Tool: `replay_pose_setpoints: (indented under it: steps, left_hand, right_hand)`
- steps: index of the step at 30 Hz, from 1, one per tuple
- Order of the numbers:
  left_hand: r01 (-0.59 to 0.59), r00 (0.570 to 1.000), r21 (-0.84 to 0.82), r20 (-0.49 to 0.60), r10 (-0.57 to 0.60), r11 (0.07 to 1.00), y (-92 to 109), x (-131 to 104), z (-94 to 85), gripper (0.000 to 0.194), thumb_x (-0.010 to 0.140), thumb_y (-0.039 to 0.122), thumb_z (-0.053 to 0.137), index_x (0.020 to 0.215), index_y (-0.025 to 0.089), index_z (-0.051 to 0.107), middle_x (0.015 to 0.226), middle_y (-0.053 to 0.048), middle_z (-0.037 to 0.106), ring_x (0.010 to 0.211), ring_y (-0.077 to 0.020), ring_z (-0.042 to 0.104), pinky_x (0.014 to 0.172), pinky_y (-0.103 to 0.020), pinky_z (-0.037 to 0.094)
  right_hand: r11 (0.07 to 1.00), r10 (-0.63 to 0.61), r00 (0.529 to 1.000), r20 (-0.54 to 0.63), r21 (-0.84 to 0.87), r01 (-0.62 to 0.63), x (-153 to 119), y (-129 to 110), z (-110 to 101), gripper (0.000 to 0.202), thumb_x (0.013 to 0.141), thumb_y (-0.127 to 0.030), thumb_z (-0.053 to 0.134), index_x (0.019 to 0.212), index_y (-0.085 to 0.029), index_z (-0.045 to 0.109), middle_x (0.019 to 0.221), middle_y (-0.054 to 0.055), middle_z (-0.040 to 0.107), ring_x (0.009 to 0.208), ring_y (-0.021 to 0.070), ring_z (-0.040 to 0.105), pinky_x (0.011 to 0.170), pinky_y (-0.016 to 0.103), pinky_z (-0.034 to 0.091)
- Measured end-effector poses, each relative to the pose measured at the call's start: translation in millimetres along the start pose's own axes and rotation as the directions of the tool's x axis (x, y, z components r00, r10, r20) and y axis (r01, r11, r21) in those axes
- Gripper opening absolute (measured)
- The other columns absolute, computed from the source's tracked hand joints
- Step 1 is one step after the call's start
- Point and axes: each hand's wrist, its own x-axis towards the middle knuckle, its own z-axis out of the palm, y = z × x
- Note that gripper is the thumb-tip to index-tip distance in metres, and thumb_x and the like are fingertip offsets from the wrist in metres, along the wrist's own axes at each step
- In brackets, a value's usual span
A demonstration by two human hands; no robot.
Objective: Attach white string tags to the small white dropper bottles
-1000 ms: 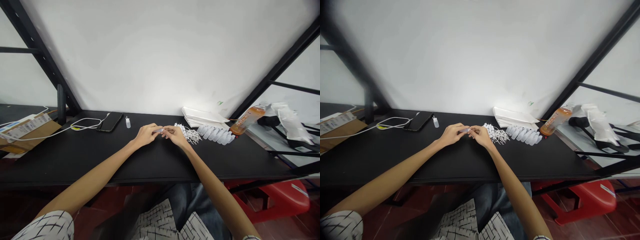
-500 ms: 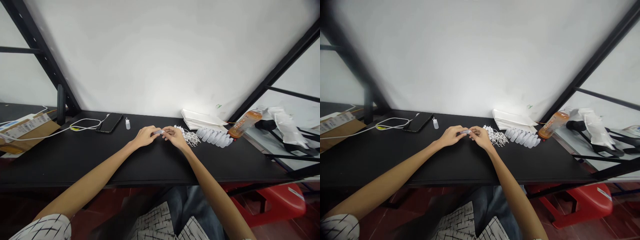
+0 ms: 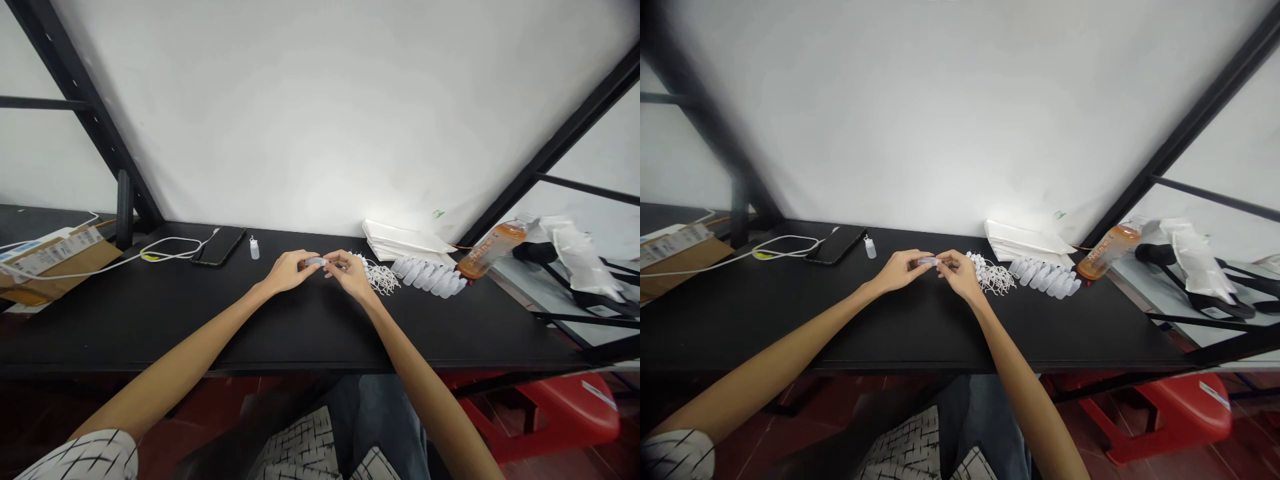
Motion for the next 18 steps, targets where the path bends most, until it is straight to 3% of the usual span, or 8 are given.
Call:
replay_pose_setpoints:
  steps: [4, 7, 18]
  left_hand:
    - [0.077, 0.991, -0.139, 0.118, -0.06, 0.987, -2.2, 0.5, -4.1, 0.037, 0.087, 0.044, 0.057, 0.102, 0.015, 0.074, 0.086, -0.005, 0.072, 0.063, -0.0128, 0.054, 0.059, -0.025, 0.041]
    - [0.063, 0.992, -0.178, 0.115, -0.043, 0.982, -4.2, 0.5, -6.2, 0.036, 0.085, 0.043, 0.059, 0.1, 0.015, 0.075, 0.086, -0.005, 0.071, 0.063, -0.0125, 0.054, 0.059, -0.024, 0.041]
    - [-0.04, 0.996, -0.01, 0.082, 0.041, 0.999, 0.1, -1.8, -13.3, 0.032, 0.085, 0.044, 0.06, 0.096, 0.019, 0.077, 0.066, 0.0, 0.061, 0.055, -0.0097, 0.045, 0.053, -0.022, 0.034]
  right_hand:
    - [0.999, 0.024, 0.998, 0.054, 0.025, -0.026, -0.8, 1.0, 0.7, 0.032, 0.073, -0.04, 0.074, 0.094, -0.017, 0.066, 0.075, 0.002, 0.062, 0.074, 0.0164, 0.064, 0.06, 0.031, 0.06]
    - [0.997, 0.063, 0.994, 0.092, 0.036, -0.066, -2.0, 2.0, 2.3, 0.036, 0.074, -0.043, 0.073, 0.097, -0.016, 0.066, 0.073, 0.002, 0.062, 0.069, 0.0161, 0.064, 0.059, 0.032, 0.06]
    - [0.986, 0.106, 0.982, 0.157, 0.115, -0.124, -4.2, -0.3, 2.2, 0.042, 0.071, -0.05, 0.075, 0.093, -0.016, 0.065, 0.076, 0.003, 0.066, 0.067, 0.0152, 0.067, 0.06, 0.03, 0.06]
